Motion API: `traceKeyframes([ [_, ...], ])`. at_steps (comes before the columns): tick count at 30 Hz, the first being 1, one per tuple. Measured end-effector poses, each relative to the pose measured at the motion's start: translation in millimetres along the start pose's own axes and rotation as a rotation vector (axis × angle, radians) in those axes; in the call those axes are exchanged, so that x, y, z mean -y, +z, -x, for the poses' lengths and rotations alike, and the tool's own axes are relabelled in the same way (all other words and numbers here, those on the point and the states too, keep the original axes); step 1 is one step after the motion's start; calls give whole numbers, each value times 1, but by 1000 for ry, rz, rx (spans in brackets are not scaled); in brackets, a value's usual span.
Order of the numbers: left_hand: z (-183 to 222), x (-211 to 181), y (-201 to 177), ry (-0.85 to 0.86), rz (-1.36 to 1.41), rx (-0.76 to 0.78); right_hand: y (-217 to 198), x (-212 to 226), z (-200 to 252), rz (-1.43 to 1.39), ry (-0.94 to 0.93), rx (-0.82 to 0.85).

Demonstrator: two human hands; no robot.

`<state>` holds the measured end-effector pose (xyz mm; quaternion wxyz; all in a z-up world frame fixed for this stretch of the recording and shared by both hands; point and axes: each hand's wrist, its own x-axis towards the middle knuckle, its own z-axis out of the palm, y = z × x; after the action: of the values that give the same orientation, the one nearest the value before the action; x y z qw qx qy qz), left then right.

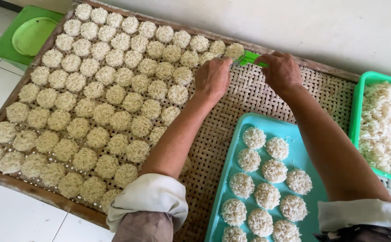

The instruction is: Shaping noodle-like food into circular cakes using forks and arranging them on a drying rack with a spatula.

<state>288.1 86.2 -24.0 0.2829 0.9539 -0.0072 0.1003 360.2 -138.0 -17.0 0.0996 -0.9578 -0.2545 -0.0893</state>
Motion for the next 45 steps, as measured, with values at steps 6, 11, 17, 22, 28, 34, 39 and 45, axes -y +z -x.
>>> traceKeyframes([
  [6, -1, -2, 3, -19, 30, 5, -26, 2, 2, 72, 60, 94],
  [11, -16, -5, 16, -79, -114, 62, -41, -18, 2, 247, 72, 146],
  [17, -28, -11, -3, -326, 376, 171, -83, -14, 24, 396, 48, 91],
  [22, -27, 0, -35, -402, 829, 87, -82, -9, 36, 289, 14, 75],
  [28, -15, 30, -37, -366, 835, -6, -47, 9, 21, 452, -183, -4],
  [34, 4, 31, -59, -398, 747, 10, -47, 17, 11, 613, -233, -125],
  [39, 8, 30, -64, -378, 777, -10, -60, 44, -3, 390, -115, 35],
  [45, 14, 40, -61, -348, 707, -1, -36, 33, -15, 680, -123, 25],
])
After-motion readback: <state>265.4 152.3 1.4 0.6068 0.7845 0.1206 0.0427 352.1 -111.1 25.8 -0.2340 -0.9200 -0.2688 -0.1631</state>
